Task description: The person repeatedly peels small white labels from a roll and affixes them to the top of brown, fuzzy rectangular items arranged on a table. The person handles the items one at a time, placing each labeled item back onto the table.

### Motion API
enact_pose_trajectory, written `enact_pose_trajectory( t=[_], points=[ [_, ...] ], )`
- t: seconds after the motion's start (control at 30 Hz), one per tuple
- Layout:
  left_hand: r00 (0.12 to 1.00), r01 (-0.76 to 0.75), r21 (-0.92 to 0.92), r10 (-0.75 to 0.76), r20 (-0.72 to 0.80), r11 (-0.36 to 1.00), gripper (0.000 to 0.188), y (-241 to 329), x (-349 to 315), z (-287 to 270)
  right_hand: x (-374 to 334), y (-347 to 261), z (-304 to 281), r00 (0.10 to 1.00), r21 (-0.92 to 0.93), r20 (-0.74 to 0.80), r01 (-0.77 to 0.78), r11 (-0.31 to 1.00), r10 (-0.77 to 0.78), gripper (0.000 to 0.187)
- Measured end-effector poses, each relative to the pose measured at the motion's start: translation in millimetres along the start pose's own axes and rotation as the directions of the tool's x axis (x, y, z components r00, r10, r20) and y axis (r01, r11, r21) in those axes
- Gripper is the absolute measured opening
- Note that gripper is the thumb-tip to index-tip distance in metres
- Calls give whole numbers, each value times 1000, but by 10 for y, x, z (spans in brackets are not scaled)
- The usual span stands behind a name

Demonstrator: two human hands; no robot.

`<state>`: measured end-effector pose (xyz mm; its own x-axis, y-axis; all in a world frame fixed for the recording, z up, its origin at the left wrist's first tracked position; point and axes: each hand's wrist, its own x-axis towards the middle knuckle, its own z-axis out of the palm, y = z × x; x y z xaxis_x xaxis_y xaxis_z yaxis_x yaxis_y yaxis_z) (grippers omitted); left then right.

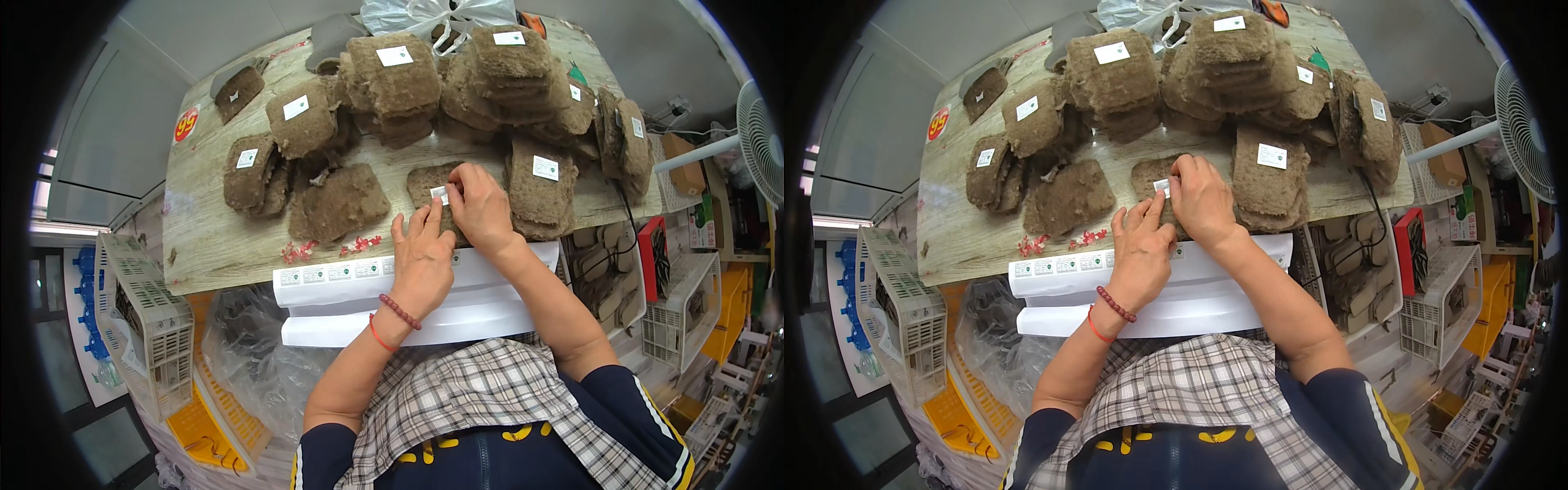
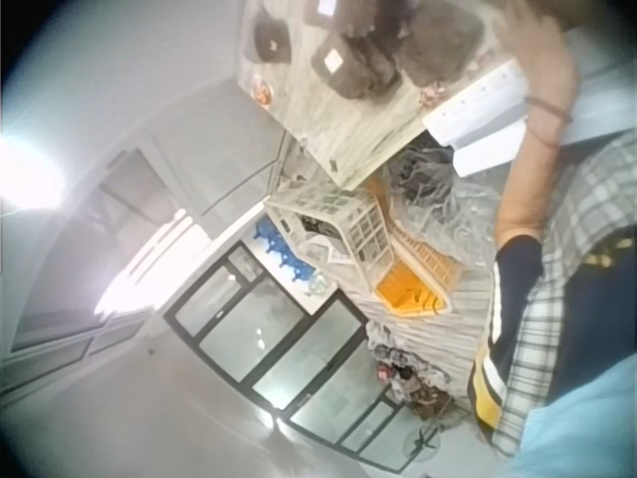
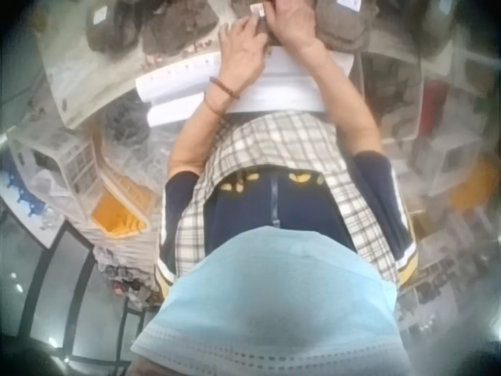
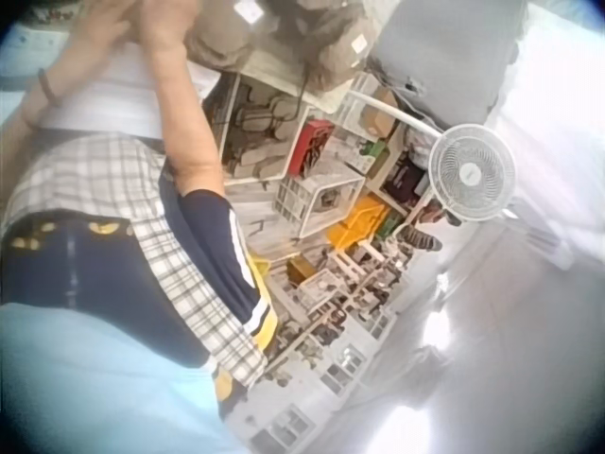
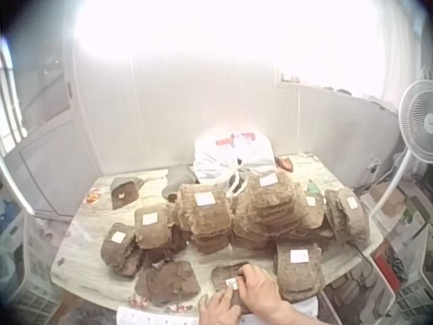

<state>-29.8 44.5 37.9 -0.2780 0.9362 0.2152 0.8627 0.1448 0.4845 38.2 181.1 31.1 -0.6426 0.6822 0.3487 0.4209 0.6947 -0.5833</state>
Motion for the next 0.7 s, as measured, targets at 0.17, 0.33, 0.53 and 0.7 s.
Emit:
enact_pose_trajectory(
  t=[0.17, 0.33, 0.53, 0.7],
  points=[
    [1000, -4, 1, 4, 26, 1000, 6, 10, 6, -37, -16, -14, 22, 993, -36, -114, 13, 999, -17, 40],
    [1000, 3, -59, -2, 26, 998, 6, -16, 15, -13, -15, 95, 123, 993, -175, -110, -68, 982, 49, 38],
    [1000, -1, -42, 0, -29, 999, 7, -21, -26, 6, 20, -24, 67, 984, -117, -150, -117, 986, 99, 22],
    [995, -18, -53, 12, -104, 998, 6, 59, -139, -66, -30, -84, 36, 967, 158, -230, -73, 985, 109, 10]
  ],
)
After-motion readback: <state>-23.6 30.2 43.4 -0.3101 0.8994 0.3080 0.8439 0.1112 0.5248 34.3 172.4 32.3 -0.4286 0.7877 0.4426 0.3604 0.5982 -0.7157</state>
